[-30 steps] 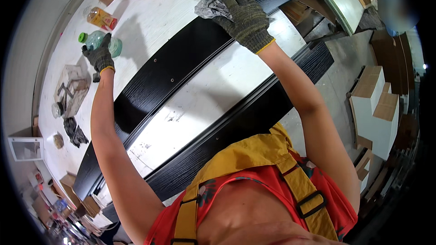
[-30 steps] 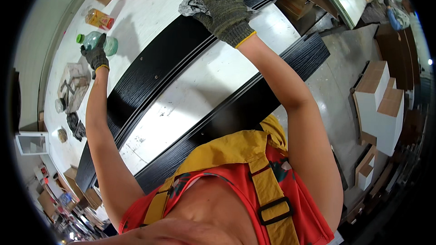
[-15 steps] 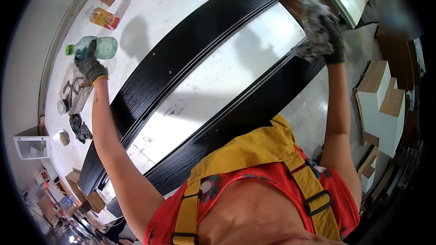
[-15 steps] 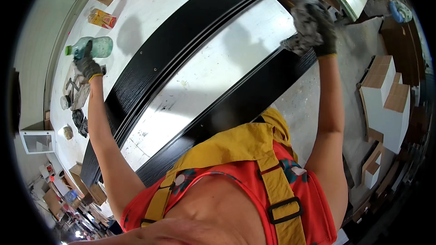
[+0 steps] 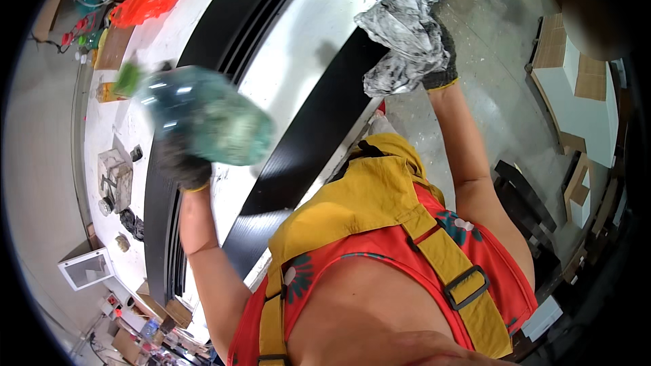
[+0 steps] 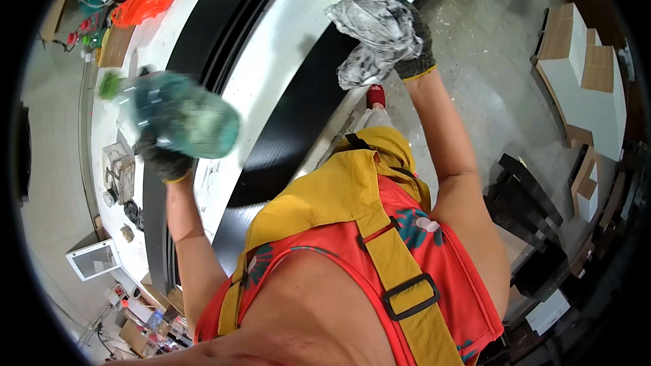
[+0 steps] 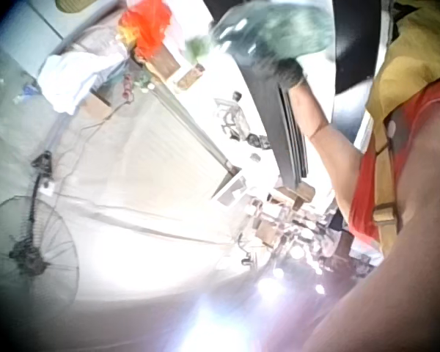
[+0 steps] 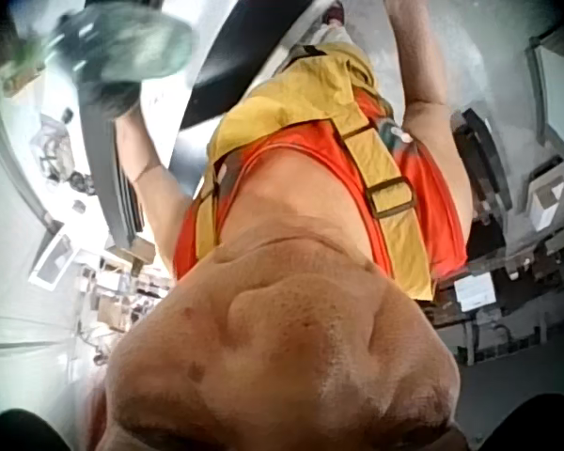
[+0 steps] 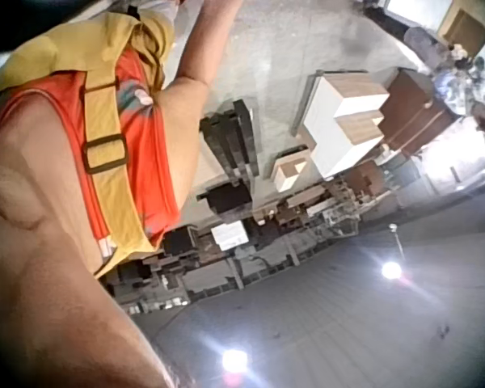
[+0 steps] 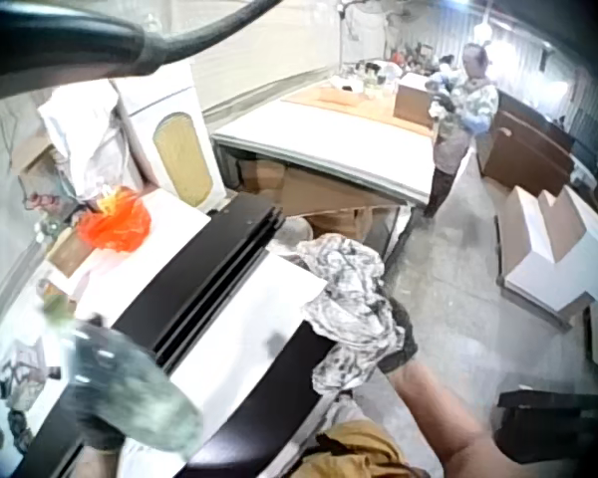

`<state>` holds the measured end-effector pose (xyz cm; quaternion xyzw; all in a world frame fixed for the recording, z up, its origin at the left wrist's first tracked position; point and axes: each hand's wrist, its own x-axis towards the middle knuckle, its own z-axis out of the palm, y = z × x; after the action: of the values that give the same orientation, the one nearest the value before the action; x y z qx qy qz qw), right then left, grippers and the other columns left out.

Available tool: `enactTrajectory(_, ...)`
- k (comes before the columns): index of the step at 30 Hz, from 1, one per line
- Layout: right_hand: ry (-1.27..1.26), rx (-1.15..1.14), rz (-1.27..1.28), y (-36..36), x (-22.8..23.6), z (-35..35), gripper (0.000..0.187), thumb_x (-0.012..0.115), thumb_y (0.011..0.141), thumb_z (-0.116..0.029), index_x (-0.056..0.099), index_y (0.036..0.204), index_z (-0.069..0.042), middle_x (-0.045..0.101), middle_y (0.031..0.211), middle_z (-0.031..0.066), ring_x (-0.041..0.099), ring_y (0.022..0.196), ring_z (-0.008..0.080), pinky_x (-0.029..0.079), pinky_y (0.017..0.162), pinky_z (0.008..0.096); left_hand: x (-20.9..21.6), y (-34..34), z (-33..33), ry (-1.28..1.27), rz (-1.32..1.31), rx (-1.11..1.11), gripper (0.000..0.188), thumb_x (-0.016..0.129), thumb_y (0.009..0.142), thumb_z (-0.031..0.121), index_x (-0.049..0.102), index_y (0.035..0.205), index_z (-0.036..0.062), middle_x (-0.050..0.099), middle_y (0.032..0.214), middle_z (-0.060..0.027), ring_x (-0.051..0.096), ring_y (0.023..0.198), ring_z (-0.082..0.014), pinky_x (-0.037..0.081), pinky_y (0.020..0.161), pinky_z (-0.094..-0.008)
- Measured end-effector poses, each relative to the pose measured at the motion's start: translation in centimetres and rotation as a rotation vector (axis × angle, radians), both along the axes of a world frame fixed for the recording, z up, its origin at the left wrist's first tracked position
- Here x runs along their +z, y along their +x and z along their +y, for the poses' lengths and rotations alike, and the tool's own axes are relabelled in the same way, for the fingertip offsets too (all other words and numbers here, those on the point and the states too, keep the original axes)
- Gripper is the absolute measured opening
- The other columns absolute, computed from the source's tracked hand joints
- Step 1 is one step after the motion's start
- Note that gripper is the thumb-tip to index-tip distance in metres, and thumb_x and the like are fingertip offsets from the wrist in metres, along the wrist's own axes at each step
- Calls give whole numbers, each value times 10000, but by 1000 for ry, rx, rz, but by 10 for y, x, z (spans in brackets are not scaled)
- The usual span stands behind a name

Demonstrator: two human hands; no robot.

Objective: The person wipes the surface of several long, black, curved plastic parts with a cloth. They handle the parts one at a time, wiping them and then stacking them on a white workbench.

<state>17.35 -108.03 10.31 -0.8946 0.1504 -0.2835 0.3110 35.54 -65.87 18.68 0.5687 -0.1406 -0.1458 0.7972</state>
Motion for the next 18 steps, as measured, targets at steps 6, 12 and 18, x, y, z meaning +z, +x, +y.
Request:
enactTrajectory(6, -155, 8, -34, -9, -63, -41, 582, 618, 911, -349, 492, 1410, -78, 535, 1401, 160, 506, 1284, 310, 384, 1084, 355, -34, -72, -156, 182, 123, -664, 880, 828, 741, 144, 354, 1479, 74, 452, 1438, -87, 485, 1277, -229, 447, 1059, -386)
enactTrajectory(12, 17, -101, -33, -29, -1, -35, 551, 610, 924, -275, 473, 1408, -53, 532, 1391, 163, 487, 1289, 330, 324, 1131, 393, -40, -93, -254, 284, 394, -1029, 689, 746, 839, 192, 435, 1428, 17, 559, 1314, -104, 551, 1180, -167, 460, 1005, -294)
enactTrajectory(18, 184, -72, -147, -36, -19, -63, 558, 618, 913, -288, 482, 1402, -57, 544, 1380, 160, 504, 1272, 328, 347, 1112, 392, -27, -113, -295, 141, 934, -954, 519, 666, 907, 205, 499, 1368, 34, 642, 1179, -79, 624, 1072, -157, 519, 946, -310)
